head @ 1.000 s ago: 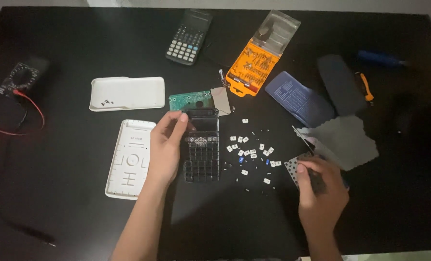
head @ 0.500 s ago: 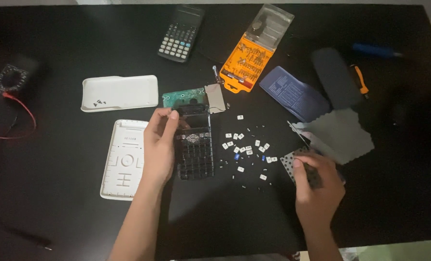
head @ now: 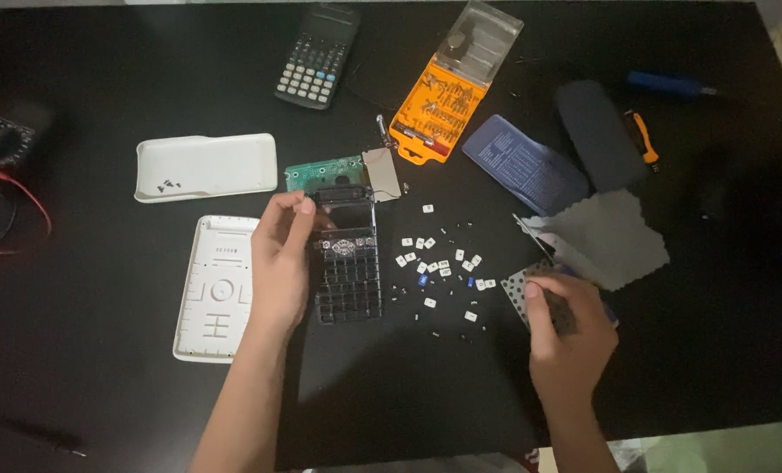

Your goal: Assembling a small electronic device by placing individual buttons into the front housing and aligning internal components.

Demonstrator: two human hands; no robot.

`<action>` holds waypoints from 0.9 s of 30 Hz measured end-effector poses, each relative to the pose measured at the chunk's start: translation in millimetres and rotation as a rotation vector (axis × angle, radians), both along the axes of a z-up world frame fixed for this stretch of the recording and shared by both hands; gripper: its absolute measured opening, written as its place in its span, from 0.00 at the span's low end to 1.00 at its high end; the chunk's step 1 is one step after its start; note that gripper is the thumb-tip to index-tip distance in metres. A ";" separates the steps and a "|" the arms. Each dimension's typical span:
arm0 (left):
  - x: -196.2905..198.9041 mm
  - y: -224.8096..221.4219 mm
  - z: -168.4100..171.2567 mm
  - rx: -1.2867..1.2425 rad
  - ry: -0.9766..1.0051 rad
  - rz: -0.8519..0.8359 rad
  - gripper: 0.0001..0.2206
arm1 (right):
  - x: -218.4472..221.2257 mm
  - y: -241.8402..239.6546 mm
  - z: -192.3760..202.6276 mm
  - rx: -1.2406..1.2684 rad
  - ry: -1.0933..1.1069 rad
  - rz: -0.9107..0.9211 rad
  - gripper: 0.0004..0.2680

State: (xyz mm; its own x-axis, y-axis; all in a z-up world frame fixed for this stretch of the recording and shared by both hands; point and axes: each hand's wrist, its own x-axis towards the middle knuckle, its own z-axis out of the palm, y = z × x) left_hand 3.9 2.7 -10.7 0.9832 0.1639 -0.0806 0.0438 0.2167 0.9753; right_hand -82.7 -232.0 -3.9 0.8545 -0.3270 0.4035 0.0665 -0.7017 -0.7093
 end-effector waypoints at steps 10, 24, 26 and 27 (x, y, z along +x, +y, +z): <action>0.2 -0.9 -0.2 0.015 -0.012 0.005 0.06 | -2.6 -1.4 -0.9 -0.018 -0.005 0.005 0.02; -0.1 -0.2 0.2 0.035 0.012 0.016 0.06 | 3.2 -1.7 -4.1 -0.240 0.043 0.394 0.05; -1.1 -0.5 5.1 0.060 0.021 0.017 0.07 | 4.1 -3.3 -6.2 -0.240 0.050 0.409 0.04; -1.8 -0.3 7.7 0.084 0.034 0.014 0.07 | 4.5 -3.8 -7.3 -0.239 0.062 0.420 0.04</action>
